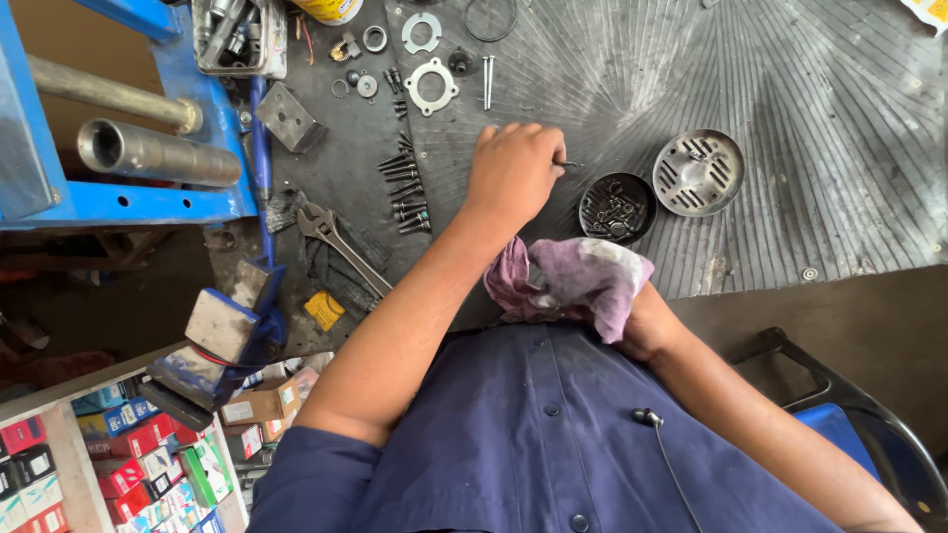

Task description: The person wipes small metal parts, including bolts, washers and a perforated metal cover, with a cloth at a workbench, and sorts bolts into a small bowl. They pick up individual parts, rub them clean with the cloth, and place them back on the bench.

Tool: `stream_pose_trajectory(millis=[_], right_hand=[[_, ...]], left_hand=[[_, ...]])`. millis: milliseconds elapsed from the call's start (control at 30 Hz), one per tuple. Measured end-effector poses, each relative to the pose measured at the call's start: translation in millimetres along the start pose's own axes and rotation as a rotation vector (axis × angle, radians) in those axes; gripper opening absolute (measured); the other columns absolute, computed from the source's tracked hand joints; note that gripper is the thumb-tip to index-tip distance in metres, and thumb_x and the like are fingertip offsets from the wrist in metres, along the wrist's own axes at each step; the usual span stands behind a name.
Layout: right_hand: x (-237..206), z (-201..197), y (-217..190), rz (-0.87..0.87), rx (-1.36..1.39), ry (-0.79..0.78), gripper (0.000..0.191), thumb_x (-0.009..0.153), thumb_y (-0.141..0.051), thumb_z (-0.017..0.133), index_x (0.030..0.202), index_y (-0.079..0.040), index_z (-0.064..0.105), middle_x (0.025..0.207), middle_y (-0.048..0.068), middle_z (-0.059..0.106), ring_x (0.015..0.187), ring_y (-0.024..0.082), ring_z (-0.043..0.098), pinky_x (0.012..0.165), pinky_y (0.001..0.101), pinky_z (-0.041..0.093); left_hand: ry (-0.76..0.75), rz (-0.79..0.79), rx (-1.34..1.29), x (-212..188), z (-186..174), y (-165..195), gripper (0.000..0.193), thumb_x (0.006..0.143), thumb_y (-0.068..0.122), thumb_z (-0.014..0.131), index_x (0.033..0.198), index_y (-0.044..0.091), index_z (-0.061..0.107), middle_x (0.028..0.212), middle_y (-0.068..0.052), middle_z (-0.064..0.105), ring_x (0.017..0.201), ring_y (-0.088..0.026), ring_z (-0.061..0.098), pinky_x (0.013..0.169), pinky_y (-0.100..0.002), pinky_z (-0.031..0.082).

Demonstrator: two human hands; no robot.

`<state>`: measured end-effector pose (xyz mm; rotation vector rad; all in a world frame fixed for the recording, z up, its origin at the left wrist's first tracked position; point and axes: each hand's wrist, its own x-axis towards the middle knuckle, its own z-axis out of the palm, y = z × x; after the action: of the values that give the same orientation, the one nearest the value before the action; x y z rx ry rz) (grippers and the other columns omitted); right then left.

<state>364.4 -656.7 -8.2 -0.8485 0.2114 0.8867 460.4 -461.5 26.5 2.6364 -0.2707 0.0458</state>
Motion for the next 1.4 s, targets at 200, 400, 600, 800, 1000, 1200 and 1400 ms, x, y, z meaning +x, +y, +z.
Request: stream_pose_trajectory(millis=[200,400,600,800,1000,1200,1400], right_hand=[[-10,-16,5,-0.121,-0.102,0.105,0.039,0.096,-0.011,0.061,0.134,0.001,0.061,0.122,0.01,0.072,0.106,0.02,0.069,0.089,0.0331,0.054],[-8,-6,7,-0.275,-0.41,0.148,0.033,0.095,-0.007,0.068,0.127,-0.002,0.064,0.116,0.005,0.071,0.105,0.013,0.067,0.092,0.0292,0.055],[-2,-4,13,-0.193,-0.394,0.109,0.02,0.098,-0.009,0.067,0.116,-0.002,0.068,0.099,0.003,0.073,0.085,0.011,0.068,0.073,0.0282,0.056],[5,4,11,-0.233,-0.691,0.15,0.011,0.098,-0.008,0.064,0.103,0.0,0.071,0.087,0.006,0.076,0.077,0.012,0.07,0.069,0.029,0.058],[2,8,6,-0.075,-0.645,0.046,0.018,0.092,-0.005,0.063,0.107,-0.001,0.073,0.092,0.003,0.078,0.08,0.01,0.071,0.073,0.0265,0.059],[0,-2,13,-0.042,-0.671,0.125,0.018,0.093,-0.011,0.073,0.103,0.005,0.076,0.09,0.004,0.078,0.079,0.009,0.069,0.069,0.0286,0.059],[1,5,15,-0.291,-0.717,0.165,0.018,0.097,-0.012,0.068,0.108,0.0,0.074,0.098,0.004,0.076,0.087,0.009,0.068,0.076,0.0253,0.057]], left_hand=[[0.357,0.215,-0.256,-79,-16,20,0.018,0.084,0.015,0.083,0.098,0.016,0.072,0.105,-0.001,0.064,0.103,-0.025,0.061,0.096,-0.043,0.042],[0.223,0.305,-0.256,-123,-24,23,0.026,0.083,0.018,0.081,0.109,0.013,0.075,0.133,-0.006,0.065,0.12,-0.029,0.06,0.106,-0.045,0.043],[-0.122,-0.22,-1.208,-136,-2,9,0.039,0.1,0.025,0.066,0.131,0.002,0.061,0.126,-0.007,0.067,0.116,-0.013,0.062,0.101,-0.029,0.049],[-0.128,-0.442,-1.423,-152,45,0,0.024,0.106,0.021,0.068,0.107,-0.003,0.069,0.092,-0.005,0.067,0.079,-0.009,0.056,0.071,-0.026,0.047],[0.18,-0.321,-1.217,-157,47,0,0.021,0.112,0.02,0.059,0.109,0.0,0.065,0.104,-0.001,0.067,0.099,-0.005,0.059,0.091,-0.023,0.049],[-0.038,-0.455,-1.338,-159,43,2,0.025,0.099,0.019,0.069,0.118,0.002,0.07,0.099,0.001,0.072,0.09,-0.005,0.063,0.082,-0.023,0.053],[-0.078,-0.44,-1.313,-164,48,5,0.018,0.101,0.017,0.071,0.1,-0.001,0.067,0.089,0.002,0.068,0.083,-0.004,0.058,0.074,-0.023,0.049]])
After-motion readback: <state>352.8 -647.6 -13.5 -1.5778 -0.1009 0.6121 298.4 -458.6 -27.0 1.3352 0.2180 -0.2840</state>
